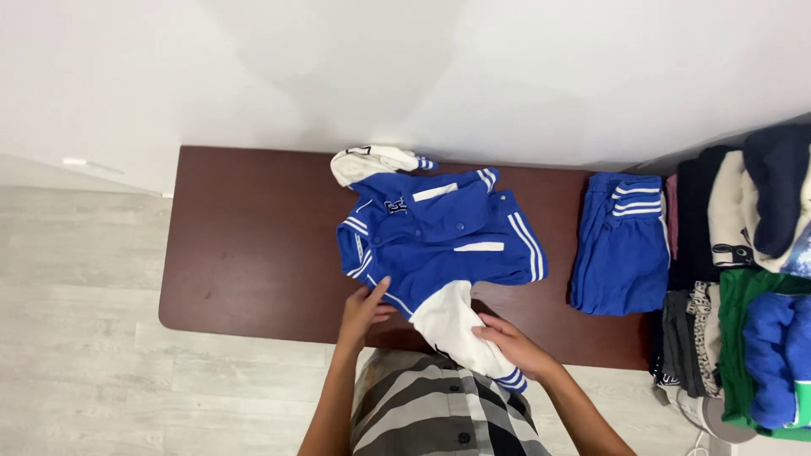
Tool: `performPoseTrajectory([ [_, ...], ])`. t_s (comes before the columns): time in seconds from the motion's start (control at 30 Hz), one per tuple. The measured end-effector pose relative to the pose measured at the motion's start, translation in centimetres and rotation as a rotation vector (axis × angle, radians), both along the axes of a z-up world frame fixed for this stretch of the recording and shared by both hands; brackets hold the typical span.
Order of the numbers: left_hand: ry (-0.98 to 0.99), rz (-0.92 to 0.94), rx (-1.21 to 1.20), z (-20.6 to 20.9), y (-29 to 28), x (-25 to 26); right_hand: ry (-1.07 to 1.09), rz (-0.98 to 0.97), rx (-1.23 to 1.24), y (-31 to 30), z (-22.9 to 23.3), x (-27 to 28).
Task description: Folding a pair of blue pants and a blue and white varsity jacket on a table.
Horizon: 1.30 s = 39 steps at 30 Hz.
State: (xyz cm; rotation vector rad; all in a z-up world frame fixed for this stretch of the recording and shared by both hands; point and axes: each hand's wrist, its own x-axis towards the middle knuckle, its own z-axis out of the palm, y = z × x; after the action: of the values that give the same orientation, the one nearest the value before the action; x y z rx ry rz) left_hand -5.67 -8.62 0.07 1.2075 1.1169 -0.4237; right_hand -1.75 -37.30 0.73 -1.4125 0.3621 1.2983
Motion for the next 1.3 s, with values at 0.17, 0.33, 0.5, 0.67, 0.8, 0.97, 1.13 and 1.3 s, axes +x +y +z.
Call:
performPoseTrajectory([
  [0.17, -0.321, 0.296, 0.109, -10.5, 0.2, -0.6, -0.210, 0.014, 0.114, 0.2, -6.8, -1.0],
  [0.33, -0.344, 0.346, 0.332, -8.9, 3.0, -1.2, -0.611, 0.530, -0.048, 1.7, 0.5, 0.8],
  [0.5, -0.205, 0.104, 0.536, -9.1, 5.4, -3.1, -0.662, 0.462, -0.423, -1.1, -2.3, 0.7],
  [0.67, -0.082, 0.029, 0.429, -7.8, 3.7, -4.1, -0.596, -0.042, -0.576, -3.4, -7.8, 1.8],
  [0.8, -0.148, 0.149, 0.325, -6.1, 1.7, -3.3, -0.403, -0.462, -0.205, -2.0, -8.5, 1.6],
  [0.97, -0.273, 0.251, 0.388, -1.1, 0.2, -2.8, -0.654, -0.439, 0.001, -5.4, -6.7, 2.6],
  [1.13, -0.205, 0.142, 0.477, -4.5, 1.7, -5.9, -1.126, 0.003, -0.141, -7.0, -5.7, -0.2],
  [1.3, 0.065, -0.374, 0.687, -16.0, 5.6, -10.3, -0.753, 0.345, -0.452, -6.7, -3.5, -0.6],
])
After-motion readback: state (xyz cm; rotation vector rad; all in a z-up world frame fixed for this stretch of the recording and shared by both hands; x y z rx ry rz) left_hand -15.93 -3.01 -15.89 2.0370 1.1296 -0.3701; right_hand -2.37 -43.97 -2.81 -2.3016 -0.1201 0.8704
